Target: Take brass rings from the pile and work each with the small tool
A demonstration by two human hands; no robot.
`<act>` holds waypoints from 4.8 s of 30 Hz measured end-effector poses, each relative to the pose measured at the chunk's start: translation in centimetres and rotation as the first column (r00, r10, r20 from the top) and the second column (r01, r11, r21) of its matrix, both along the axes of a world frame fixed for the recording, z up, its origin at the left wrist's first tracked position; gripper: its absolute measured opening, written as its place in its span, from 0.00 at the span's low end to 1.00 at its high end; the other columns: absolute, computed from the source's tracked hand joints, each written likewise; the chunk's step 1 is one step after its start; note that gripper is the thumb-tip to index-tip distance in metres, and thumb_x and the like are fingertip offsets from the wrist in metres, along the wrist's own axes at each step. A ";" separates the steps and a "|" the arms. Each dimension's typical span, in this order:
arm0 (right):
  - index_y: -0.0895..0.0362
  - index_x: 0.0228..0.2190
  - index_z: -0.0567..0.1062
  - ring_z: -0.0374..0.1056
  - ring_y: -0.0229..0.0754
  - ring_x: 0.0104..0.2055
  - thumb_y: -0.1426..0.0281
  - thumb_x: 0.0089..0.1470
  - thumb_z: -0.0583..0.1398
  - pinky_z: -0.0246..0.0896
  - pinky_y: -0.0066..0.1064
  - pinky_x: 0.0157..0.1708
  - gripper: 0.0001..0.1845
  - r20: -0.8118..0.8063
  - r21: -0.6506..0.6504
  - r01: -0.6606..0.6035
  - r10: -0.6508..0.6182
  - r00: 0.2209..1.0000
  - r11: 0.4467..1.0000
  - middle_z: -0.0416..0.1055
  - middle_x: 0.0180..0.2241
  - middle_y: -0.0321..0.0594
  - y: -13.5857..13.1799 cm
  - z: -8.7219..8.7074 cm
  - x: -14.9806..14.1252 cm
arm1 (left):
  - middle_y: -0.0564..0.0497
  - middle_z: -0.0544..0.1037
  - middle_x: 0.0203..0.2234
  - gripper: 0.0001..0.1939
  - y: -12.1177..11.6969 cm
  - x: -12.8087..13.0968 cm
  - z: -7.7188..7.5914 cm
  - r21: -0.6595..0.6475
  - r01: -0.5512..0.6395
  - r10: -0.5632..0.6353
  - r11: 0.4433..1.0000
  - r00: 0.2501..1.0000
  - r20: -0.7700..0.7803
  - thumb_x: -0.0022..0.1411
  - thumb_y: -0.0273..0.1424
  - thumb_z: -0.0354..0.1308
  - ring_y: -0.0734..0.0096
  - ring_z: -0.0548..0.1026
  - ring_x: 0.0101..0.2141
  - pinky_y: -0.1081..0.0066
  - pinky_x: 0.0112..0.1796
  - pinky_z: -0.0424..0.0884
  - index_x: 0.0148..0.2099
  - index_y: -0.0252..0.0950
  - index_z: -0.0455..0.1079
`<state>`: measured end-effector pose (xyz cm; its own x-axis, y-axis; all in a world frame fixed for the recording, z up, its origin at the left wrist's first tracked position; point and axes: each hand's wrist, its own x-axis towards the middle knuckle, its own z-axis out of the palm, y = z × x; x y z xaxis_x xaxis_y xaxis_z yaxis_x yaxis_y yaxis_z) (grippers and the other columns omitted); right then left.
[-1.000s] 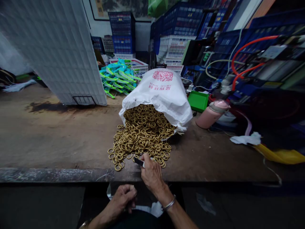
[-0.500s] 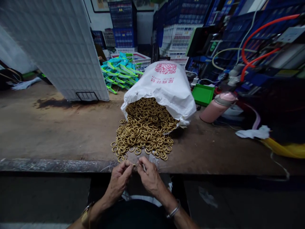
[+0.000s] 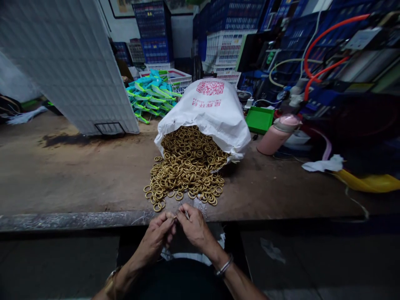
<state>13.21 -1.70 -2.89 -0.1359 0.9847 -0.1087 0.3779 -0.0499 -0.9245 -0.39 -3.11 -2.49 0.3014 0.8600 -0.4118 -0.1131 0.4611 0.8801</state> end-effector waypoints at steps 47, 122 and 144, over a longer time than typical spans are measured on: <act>0.56 0.36 0.65 0.67 0.40 0.32 0.77 0.46 0.53 0.46 0.27 0.29 0.12 0.719 0.154 0.071 -0.161 0.676 0.986 0.71 0.30 0.39 3.6 -0.8 -1.8 | 0.51 0.71 0.25 0.08 0.6 -1.7 -1.4 -0.367 -0.086 0.276 0.926 0.818 0.504 0.52 0.32 0.58 0.77 0.69 0.24 0.78 0.21 0.64 0.29 0.32 0.65; 0.58 0.36 0.67 0.65 0.40 0.31 0.81 0.45 0.49 0.49 0.29 0.30 0.16 0.718 0.151 0.026 -0.128 0.685 0.988 0.71 0.30 0.42 3.3 -1.7 -0.8 | 0.51 0.71 0.23 0.11 1.7 -2.4 -0.5 -0.379 -0.092 0.295 0.921 0.801 0.521 0.50 0.35 0.58 0.78 0.68 0.22 0.81 0.16 0.56 0.26 0.32 0.63; 0.56 0.21 0.62 0.51 0.31 0.20 0.55 0.48 0.54 0.48 0.23 0.20 0.17 -0.168 -0.113 0.023 -0.042 0.985 0.993 0.56 0.17 0.28 1.5 0.5 -1.4 | 0.56 0.68 0.18 0.09 1.8 -0.8 0.4 0.423 -0.152 0.218 0.893 0.969 -0.114 0.52 0.33 0.56 0.76 0.65 0.23 0.76 0.28 0.61 0.24 0.34 0.66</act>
